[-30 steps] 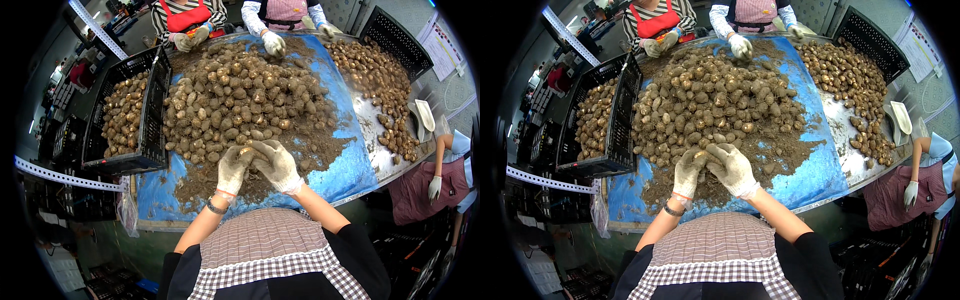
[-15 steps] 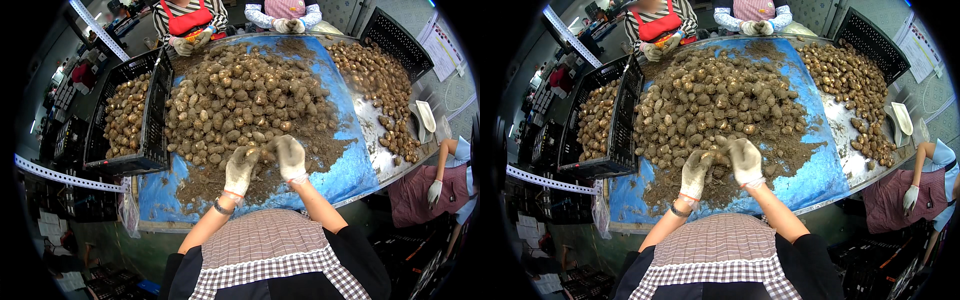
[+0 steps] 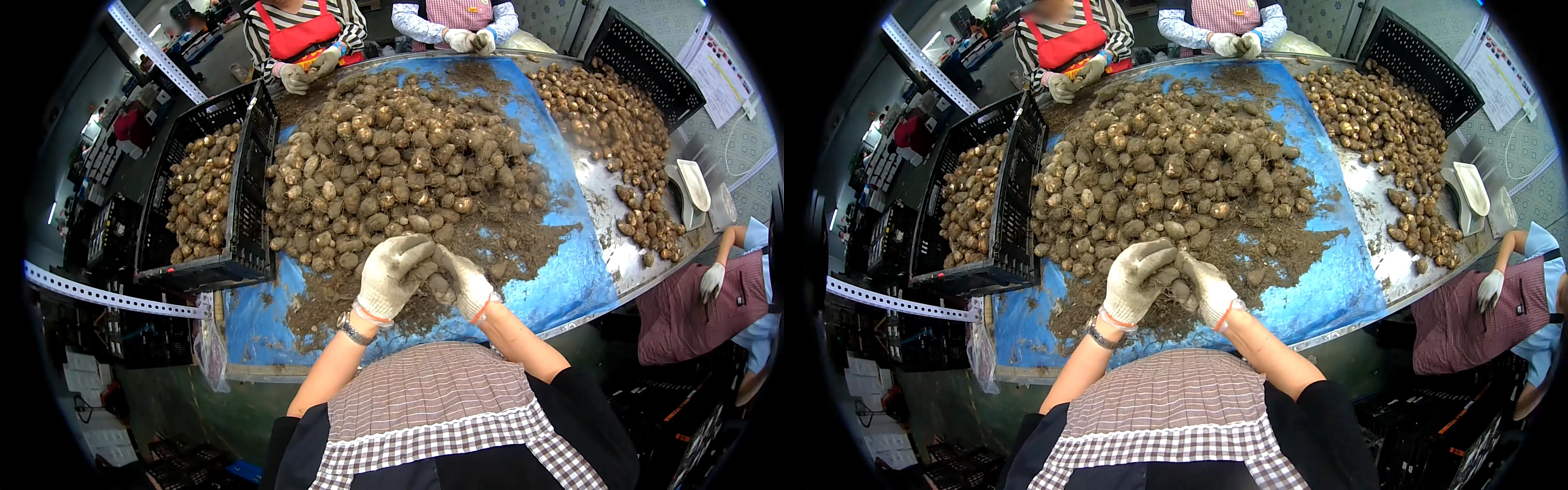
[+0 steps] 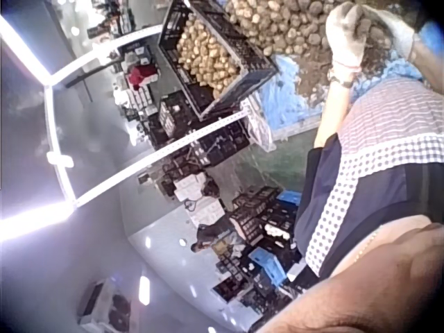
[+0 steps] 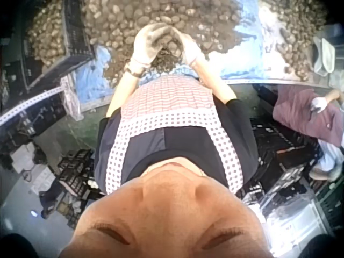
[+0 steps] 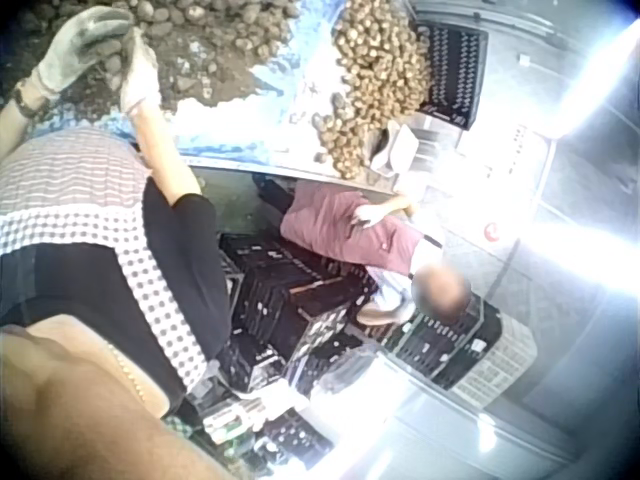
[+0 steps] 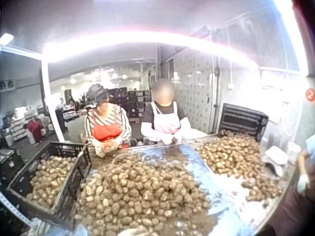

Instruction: The person sorts taro roots by hand on a blue plastic-covered table, picking individual roots from a central pile and placing them into a black plastic crate on the left.

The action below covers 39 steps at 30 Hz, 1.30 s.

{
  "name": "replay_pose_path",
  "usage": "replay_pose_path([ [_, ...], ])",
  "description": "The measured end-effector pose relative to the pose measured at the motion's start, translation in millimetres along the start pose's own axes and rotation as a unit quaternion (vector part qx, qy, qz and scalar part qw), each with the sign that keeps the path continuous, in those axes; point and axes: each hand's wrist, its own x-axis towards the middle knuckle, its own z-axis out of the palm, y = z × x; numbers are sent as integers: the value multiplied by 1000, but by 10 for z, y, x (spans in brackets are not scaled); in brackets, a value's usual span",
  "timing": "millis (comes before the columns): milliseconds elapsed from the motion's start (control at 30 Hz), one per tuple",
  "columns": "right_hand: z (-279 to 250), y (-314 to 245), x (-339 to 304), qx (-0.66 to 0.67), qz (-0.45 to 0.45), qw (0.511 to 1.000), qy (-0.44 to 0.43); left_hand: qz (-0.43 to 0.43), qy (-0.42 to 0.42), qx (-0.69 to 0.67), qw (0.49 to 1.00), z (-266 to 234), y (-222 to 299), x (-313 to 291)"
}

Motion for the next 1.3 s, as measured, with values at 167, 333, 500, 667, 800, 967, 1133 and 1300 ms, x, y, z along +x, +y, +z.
replay_pose_path([
  [167,81,-43,-154,-89,-31,994,-58,-124,106,-58,985,85,25,-24],
  [333,43,27,-158,-106,-54,989,-89,-340,177,-305,872,64,-25,32],
  [500,55,-8,-99,105,47,993,-7,-184,161,-165,955,34,-13,11],
  [667,-228,260,127,313,111,907,-260,-262,73,-251,929,69,33,-144],
  [800,-278,335,251,379,175,847,-329,-292,89,-274,912,80,-6,-99],
  [967,-225,435,230,429,183,798,-382,-387,215,-374,815,166,-90,-88],
  [1133,-241,400,214,441,174,806,-355,-293,175,-294,893,133,125,-24],
  [1300,-367,451,247,445,175,825,-301,-277,128,-199,931,194,134,-129],
])
